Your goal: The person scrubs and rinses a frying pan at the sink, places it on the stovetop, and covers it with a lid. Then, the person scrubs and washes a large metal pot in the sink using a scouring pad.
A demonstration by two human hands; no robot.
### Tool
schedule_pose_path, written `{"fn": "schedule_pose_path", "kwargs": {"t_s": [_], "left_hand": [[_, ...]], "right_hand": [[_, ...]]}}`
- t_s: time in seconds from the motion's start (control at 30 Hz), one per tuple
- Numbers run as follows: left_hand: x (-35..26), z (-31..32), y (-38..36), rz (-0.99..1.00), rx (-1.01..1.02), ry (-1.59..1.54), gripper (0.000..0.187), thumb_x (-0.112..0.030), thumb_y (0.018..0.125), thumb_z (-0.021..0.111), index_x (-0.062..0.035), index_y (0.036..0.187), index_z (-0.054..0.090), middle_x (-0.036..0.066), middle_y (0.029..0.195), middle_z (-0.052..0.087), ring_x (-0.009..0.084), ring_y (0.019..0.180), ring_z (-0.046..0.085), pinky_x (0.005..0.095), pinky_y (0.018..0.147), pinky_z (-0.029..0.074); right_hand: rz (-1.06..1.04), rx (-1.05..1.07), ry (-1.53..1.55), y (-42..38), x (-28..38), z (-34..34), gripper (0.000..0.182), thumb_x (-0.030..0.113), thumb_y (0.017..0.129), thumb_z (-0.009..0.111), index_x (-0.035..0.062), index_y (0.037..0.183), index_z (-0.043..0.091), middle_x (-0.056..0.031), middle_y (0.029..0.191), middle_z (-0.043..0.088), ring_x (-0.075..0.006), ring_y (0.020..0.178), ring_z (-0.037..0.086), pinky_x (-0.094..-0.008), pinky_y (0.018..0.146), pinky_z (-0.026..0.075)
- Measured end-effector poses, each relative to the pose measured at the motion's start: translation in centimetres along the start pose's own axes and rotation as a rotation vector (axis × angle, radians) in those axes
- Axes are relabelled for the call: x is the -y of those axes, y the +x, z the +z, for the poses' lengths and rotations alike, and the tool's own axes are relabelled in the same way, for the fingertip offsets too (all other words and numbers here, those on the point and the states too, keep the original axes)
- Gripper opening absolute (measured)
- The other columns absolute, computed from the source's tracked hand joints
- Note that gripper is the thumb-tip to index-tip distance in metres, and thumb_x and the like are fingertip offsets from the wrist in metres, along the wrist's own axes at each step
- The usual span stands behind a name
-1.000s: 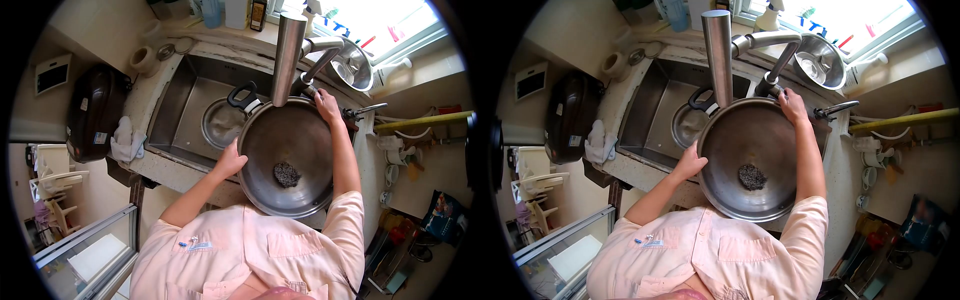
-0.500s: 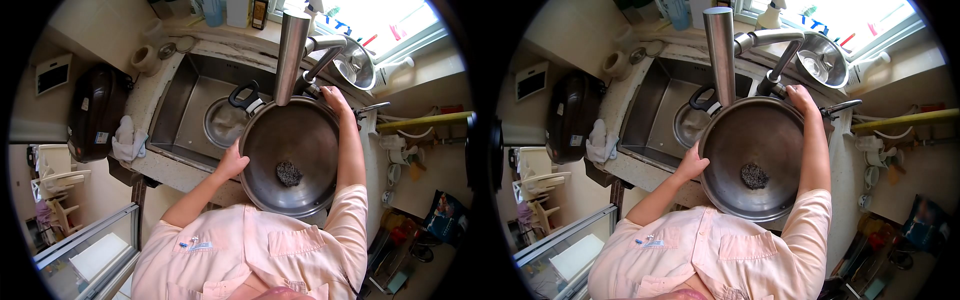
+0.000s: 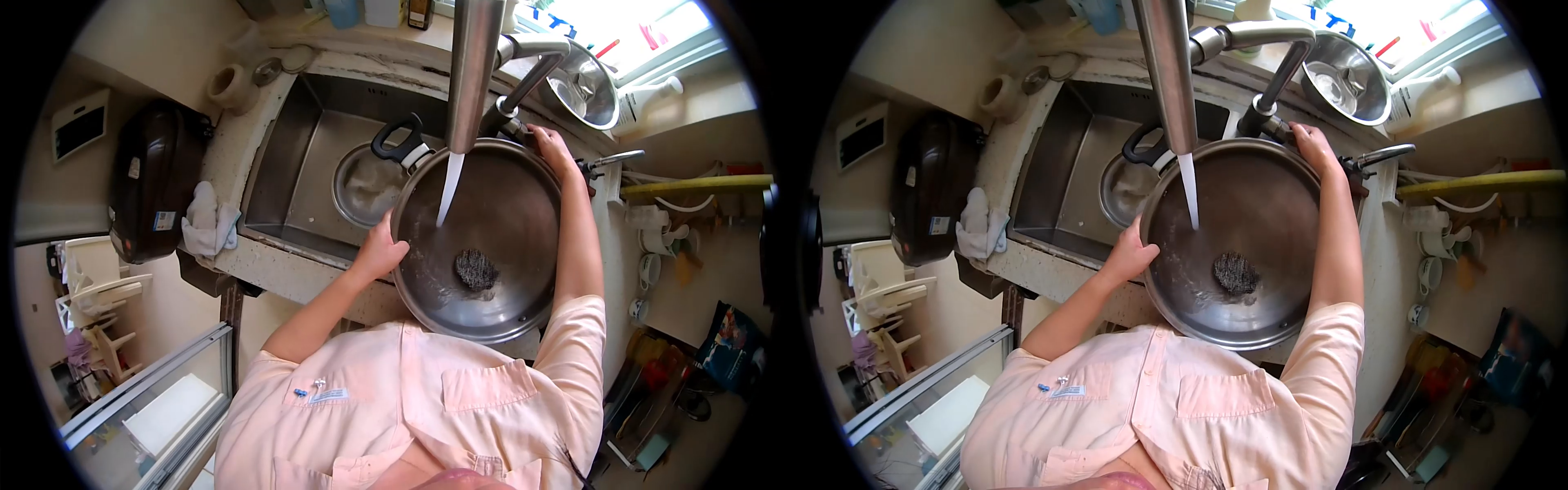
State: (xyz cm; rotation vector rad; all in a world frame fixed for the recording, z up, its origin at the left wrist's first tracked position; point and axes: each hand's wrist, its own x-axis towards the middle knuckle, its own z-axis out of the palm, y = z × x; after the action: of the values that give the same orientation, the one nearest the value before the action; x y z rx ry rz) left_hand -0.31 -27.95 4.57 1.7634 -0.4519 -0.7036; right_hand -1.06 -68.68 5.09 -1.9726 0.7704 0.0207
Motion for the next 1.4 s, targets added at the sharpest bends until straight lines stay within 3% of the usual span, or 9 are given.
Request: {"fn": "schedule_pose_path", "kwargs": {"t_s": [0.33,0.73,0.8,0.9,1.0,1.13,1.23,1.3,1.4], "left_hand": [[0.0,-0.1,0.0,-0.024,0.028,0.024,0.062,-0.005,0.069,0.051,-0.0002,0.129,0.037,0.023,0.106,0.06,0.0347,0.101,0.058,0.0366,0.089,0.043],[0.0,0.2,0.2,-0.05,-0.02,-0.025,0.057,-0.005,0.072,0.05,-0.0009,0.127,0.039,0.022,0.106,0.061,0.0349,0.1,0.059,0.0371,0.088,0.044],[0.2,0.6,0.0,-0.073,-0.029,-0.068,0.054,-0.004,0.072,0.05,-0.0007,0.126,0.041,0.021,0.106,0.061,0.0327,0.099,0.059,0.036,0.087,0.044],[1.3,0.9,0.2,-0.043,-0.015,-0.203,0.05,-0.001,0.073,0.048,0.0,0.123,0.044,0.019,0.105,0.062,0.0286,0.098,0.06,0.0337,0.087,0.045],[1.7,0.8,0.5,0.024,0.01,-0.287,0.048,0.002,0.073,0.046,0.0008,0.121,0.046,0.018,0.105,0.062,0.0257,0.097,0.06,0.0321,0.086,0.045],[2.1,1.0,1.2,0.092,-0.012,-0.223,0.047,0.001,0.072,0.046,0.0011,0.12,0.047,0.018,0.104,0.063,0.026,0.096,0.061,0.0321,0.086,0.045],[1.2,0.5,1.4,0.05,0.024,-0.125,0.049,0.002,0.072,0.045,0.0024,0.121,0.046,0.014,0.105,0.061,0.0208,0.098,0.058,0.03,0.087,0.044],[1.0,0.3,1.5,0.004,0.044,-0.099,0.05,0.001,0.072,0.046,0.0021,0.121,0.046,0.015,0.105,0.061,0.0229,0.097,0.058,0.0308,0.086,0.045],[0.6,0.3,2.6,-0.009,0.018,-0.097,0.05,-0.002,0.07,0.047,0.0,0.12,0.047,0.021,0.102,0.063,0.0334,0.094,0.061,0.0351,0.083,0.046]], "right_hand": [[-0.023,-0.144,-0.088,0.1,-0.4,0.7,0.034,0.022,0.076,0.06,-0.0022,0.1,0.063,-0.008,0.078,0.064,-0.013,0.066,0.058,-0.027,0.065,0.048],[0.054,-0.347,-0.413,-1.4,3.7,2.5,0.051,0.024,0.07,0.057,-0.0057,0.112,0.055,-0.0247,0.093,0.064,-0.0329,0.094,0.061,-0.0393,0.084,0.046],[-0.213,-0.562,-0.485,-7.5,4.3,5.3,0.055,0.024,0.077,0.058,-0.004,0.121,0.043,-0.0253,0.105,0.056,-0.0388,0.099,0.055,-0.0432,0.084,0.045],[-0.666,-0.284,-0.761,-19.1,5.4,8.7,0.048,0.012,0.072,0.065,0.0054,0.116,0.047,-0.0162,0.113,0.049,-0.0365,0.106,0.047,-0.0415,0.083,0.045],[-0.263,0.116,-0.644,-26.5,-1.9,12.7,0.038,0.008,0.072,0.064,0.0072,0.108,0.053,-0.0163,0.121,0.042,-0.038,0.109,0.043,-0.0415,0.085,0.044],[-0.392,0.156,-0.48,-23.7,-1.5,16.3,0.023,0.004,0.077,0.055,0.0054,0.1,0.054,-0.0148,0.11,0.047,-0.0345,0.095,0.049,-0.0397,0.081,0.045],[-0.55,-0.17,-0.714,-17.2,1.1,15.7,0.024,0.001,0.075,0.051,0.0102,0.096,0.056,-0.0137,0.111,0.049,-0.0367,0.095,0.05,-0.0414,0.073,0.048],[-0.347,-0.466,-0.81,-14.7,-1.1,13.2,0.029,0.0,0.075,0.049,0.0134,0.099,0.057,-0.0128,0.112,0.051,-0.0374,0.095,0.049,-0.0402,0.072,0.05],[-0.057,-0.46,-0.849,-19.8,-3.6,12.5,0.034,-0.001,0.076,0.05,0.0132,0.105,0.058,-0.0168,0.115,0.046,-0.0391,0.092,0.048,-0.0415,0.072,0.049]]}}
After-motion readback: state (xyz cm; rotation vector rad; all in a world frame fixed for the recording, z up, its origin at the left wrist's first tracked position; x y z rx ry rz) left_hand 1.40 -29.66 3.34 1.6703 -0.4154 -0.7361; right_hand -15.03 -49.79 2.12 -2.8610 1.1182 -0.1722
